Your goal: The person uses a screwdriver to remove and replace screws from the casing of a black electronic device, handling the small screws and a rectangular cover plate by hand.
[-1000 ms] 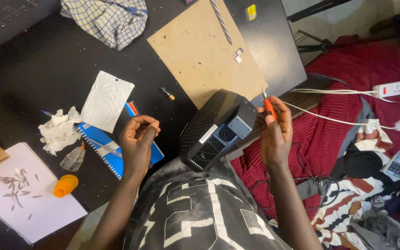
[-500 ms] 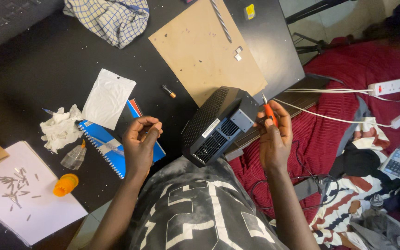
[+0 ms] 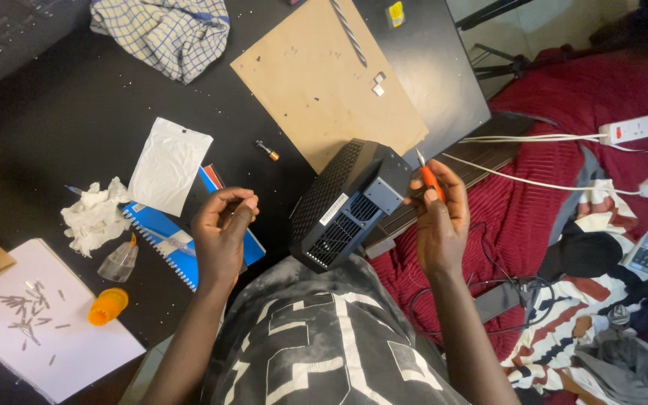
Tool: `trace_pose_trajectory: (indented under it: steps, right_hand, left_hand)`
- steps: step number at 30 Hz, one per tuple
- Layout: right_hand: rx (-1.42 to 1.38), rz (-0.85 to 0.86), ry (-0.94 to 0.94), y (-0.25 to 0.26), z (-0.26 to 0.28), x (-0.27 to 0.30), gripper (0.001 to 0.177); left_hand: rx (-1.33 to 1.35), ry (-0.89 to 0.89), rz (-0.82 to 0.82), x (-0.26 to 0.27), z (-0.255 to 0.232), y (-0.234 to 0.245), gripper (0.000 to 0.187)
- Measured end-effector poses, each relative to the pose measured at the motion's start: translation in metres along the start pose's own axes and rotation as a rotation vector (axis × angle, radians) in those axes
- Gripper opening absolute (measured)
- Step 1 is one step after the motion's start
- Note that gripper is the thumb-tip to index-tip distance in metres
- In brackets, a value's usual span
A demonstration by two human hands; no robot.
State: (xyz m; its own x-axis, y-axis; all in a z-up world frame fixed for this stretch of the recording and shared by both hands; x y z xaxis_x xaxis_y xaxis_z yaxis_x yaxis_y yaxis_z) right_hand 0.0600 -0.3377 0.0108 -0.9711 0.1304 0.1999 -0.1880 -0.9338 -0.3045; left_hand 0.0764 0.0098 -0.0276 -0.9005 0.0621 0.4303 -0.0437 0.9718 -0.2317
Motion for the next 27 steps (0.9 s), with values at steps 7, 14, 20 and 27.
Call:
trace_pose_trajectory:
  steps: [7,14,20,27]
  right_hand:
    - [0.028,-0.024,-0.011,0.003,0.004,0.002,0.039]
    - [0.271,-0.019,-0.045,0.001,0.022,0.007,0.033]
    - [0.404,-0.041,-0.134,-0.009,0.054,-0.007,0.019]
    - [0.501,0.079,-0.223,-0.022,0.078,-0.036,0.017]
  left_hand:
    - [0.016,-0.048,0.129,-0.021,-0.034,-0.042,0.010]
    - [-0.216,-0.160,0.316,-0.040,-0.086,-0.112,0.006]
    - [-0.353,-0.268,0.353,-0.040,-0.099,-0.153,0.007]
    - [-0.393,-0.301,0.338,-0.035,-0.093,-0.171,0.012]
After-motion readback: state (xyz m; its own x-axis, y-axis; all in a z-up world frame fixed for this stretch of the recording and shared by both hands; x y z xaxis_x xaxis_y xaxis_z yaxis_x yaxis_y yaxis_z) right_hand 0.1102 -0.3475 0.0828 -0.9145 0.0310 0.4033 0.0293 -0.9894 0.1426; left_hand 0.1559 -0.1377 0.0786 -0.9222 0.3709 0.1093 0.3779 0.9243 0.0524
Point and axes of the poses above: each hand's wrist, its own x-axis away from the middle knuckle, its own y-axis out of the back of the hand, z = x × y, the point moved 8 cm from there along -x, towards the middle knuckle, and after that the axes turned 10 degrees about z, right-handed, at the moved point
